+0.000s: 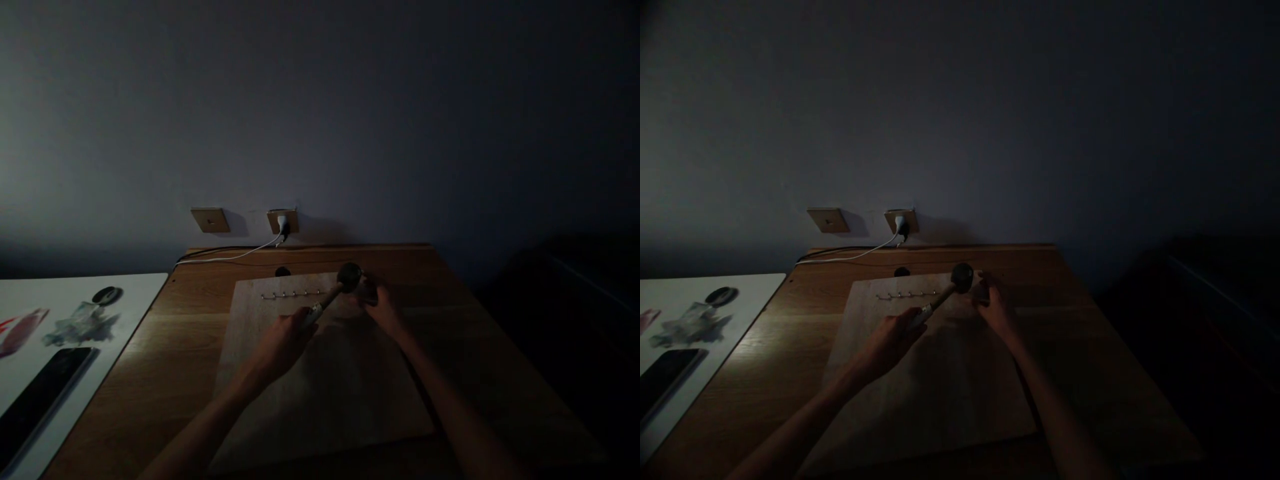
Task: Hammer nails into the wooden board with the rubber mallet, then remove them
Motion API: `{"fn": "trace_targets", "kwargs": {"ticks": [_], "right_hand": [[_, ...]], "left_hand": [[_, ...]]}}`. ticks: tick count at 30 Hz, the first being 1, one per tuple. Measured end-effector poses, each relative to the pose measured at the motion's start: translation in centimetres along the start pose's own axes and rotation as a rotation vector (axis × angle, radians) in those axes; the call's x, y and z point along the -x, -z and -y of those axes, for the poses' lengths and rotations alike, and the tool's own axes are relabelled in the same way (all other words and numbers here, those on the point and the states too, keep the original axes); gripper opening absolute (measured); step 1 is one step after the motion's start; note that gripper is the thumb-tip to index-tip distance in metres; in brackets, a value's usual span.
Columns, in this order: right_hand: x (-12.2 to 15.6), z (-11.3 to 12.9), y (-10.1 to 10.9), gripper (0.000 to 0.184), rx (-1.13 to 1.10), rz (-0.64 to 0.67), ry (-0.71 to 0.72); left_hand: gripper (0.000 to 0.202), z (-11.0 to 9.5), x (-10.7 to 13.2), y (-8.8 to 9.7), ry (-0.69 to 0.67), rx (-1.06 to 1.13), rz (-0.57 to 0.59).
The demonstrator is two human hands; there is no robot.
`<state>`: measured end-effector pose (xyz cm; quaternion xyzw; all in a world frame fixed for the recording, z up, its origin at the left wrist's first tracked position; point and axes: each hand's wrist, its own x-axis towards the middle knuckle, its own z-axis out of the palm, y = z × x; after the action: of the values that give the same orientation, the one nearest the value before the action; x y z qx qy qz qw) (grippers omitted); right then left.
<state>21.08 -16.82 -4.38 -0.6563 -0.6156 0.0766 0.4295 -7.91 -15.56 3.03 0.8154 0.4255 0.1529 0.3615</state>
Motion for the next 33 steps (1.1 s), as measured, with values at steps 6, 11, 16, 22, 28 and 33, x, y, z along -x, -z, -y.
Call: {"fn": "trace_targets", "kwargs": {"ticks": [6,11,16,22,28,33], "right_hand": [[2.4,0.5,1.2,0.047,0.011,-0.101,-0.065],[5.4,1.8,1.5,0.039,-0.091,-0.103,-0.079],[7.1,2.5,2.8,0.039,-0.052,-0.155,-0.153],[9.5,2.8,3.9,0.038,-0.018,-0.120,-0.179],[13.2,4.3,3.3,0.037,0.134,-0.101,-0.060],[15.6,4.9,2.6,0.032,0.285,-0.036,0.093]], "left_hand": [[0.033,0.9,3.5,1.2,-0.036,-0.033,-0.083],[0.053,3.8,7.7,0.8,-0.126,-0.294,-0.089],[0.086,4.4,10.3,-2.1,-0.138,-0.452,0.012],[0.085,3.3,10.5,-4.8,-0.171,-0.650,-0.059],[0.059,5.2,11.4,-2.6,-0.204,-0.622,-0.236],[0.048,9.9,14.7,1.3,-0.040,-0.482,-0.466]]}}
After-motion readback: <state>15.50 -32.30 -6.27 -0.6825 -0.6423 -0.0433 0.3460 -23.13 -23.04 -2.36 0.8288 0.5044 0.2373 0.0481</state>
